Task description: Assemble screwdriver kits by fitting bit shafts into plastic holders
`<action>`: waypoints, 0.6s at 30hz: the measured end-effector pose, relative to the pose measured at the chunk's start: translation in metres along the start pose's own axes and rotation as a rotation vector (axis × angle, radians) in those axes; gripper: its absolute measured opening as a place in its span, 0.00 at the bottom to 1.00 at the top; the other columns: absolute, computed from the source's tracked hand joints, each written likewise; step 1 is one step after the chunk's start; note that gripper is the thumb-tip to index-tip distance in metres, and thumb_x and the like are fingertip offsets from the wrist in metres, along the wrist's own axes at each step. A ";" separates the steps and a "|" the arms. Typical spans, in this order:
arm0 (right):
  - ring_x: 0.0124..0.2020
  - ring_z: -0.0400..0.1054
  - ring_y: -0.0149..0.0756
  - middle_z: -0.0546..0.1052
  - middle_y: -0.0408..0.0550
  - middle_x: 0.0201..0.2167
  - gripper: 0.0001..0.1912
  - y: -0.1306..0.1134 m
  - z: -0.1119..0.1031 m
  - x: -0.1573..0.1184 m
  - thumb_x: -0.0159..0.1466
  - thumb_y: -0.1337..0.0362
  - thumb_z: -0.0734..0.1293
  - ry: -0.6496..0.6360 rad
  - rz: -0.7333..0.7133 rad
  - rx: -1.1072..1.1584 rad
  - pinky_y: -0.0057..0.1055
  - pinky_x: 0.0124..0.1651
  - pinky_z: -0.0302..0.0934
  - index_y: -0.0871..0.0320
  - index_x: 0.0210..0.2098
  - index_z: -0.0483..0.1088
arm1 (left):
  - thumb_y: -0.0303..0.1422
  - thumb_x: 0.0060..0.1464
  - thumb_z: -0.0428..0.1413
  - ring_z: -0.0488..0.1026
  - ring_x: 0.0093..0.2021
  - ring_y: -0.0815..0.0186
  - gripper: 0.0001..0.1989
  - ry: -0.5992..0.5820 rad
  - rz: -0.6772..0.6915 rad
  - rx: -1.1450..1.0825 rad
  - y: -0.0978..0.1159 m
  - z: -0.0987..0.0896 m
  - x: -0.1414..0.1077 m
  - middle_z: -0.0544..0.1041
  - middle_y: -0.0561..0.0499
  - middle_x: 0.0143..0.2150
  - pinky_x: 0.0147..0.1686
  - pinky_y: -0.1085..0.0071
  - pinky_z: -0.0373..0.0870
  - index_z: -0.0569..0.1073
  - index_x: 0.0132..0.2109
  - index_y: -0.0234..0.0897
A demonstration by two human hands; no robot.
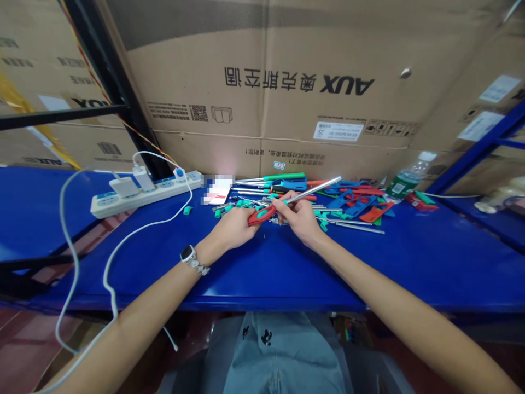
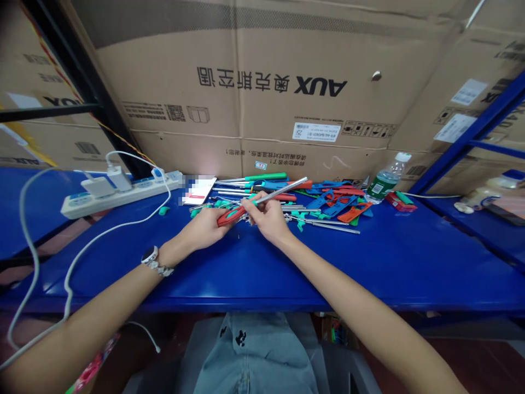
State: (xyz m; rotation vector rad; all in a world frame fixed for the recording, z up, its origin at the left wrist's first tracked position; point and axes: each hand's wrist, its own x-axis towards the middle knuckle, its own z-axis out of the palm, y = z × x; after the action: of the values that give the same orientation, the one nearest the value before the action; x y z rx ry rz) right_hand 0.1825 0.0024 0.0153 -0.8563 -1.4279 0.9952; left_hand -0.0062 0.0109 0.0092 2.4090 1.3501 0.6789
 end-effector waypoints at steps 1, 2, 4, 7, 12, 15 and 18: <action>0.20 0.62 0.29 0.68 0.36 0.19 0.27 0.001 0.001 0.000 0.56 0.37 0.74 -0.008 -0.010 -0.007 0.30 0.25 0.59 0.52 0.29 0.66 | 0.36 0.62 0.55 0.72 0.27 0.65 0.10 0.006 0.040 -0.077 0.000 0.002 0.001 0.77 0.51 0.27 0.28 0.70 0.64 0.74 0.33 0.37; 0.22 0.63 0.30 0.70 0.38 0.21 0.27 0.001 0.002 -0.001 0.56 0.36 0.74 -0.019 -0.025 -0.010 0.31 0.27 0.61 0.52 0.30 0.67 | 0.39 0.63 0.55 0.73 0.29 0.65 0.11 0.025 0.086 -0.155 0.000 0.004 0.002 0.78 0.51 0.29 0.30 0.70 0.67 0.74 0.35 0.37; 0.25 0.66 0.32 0.73 0.41 0.25 0.28 0.000 0.005 -0.002 0.57 0.34 0.72 -0.040 -0.057 -0.008 0.31 0.30 0.63 0.53 0.31 0.69 | 0.43 0.65 0.56 0.76 0.33 0.65 0.13 0.069 0.166 -0.289 0.001 0.006 0.003 0.81 0.49 0.36 0.35 0.69 0.72 0.74 0.42 0.37; 0.23 0.64 0.31 0.71 0.41 0.23 0.29 -0.001 0.008 -0.003 0.59 0.33 0.71 -0.048 -0.069 -0.017 0.31 0.28 0.61 0.53 0.28 0.69 | 0.44 0.65 0.57 0.75 0.28 0.67 0.14 0.061 0.155 -0.427 0.003 0.004 -0.001 0.80 0.50 0.34 0.30 0.70 0.73 0.73 0.46 0.37; 0.16 0.58 0.29 0.62 0.37 0.13 0.30 0.004 0.008 -0.002 0.62 0.33 0.68 0.085 -0.028 0.000 0.31 0.23 0.54 0.53 0.23 0.65 | 0.44 0.67 0.55 0.73 0.23 0.71 0.15 -0.025 0.115 -0.581 0.005 -0.002 -0.008 0.77 0.52 0.28 0.25 0.74 0.72 0.72 0.41 0.36; 0.15 0.60 0.29 0.61 0.36 0.13 0.31 0.004 0.007 -0.001 0.61 0.32 0.69 0.110 0.015 0.034 0.30 0.21 0.55 0.53 0.24 0.65 | 0.45 0.70 0.51 0.73 0.22 0.72 0.17 -0.122 0.109 -0.621 0.006 -0.003 -0.008 0.78 0.51 0.28 0.23 0.75 0.72 0.72 0.43 0.36; 0.15 0.60 0.29 0.59 0.35 0.12 0.31 0.002 0.006 0.001 0.58 0.31 0.70 0.147 0.066 0.067 0.30 0.20 0.56 0.53 0.23 0.66 | 0.46 0.71 0.48 0.72 0.20 0.71 0.18 -0.182 0.088 -0.623 0.004 -0.004 -0.008 0.76 0.53 0.25 0.22 0.75 0.71 0.72 0.43 0.36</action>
State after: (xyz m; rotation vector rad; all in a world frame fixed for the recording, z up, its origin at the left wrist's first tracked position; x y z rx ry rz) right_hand 0.1764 0.0030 0.0136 -0.9132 -1.2418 1.0035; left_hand -0.0091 0.0019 0.0127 1.9703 0.8066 0.7459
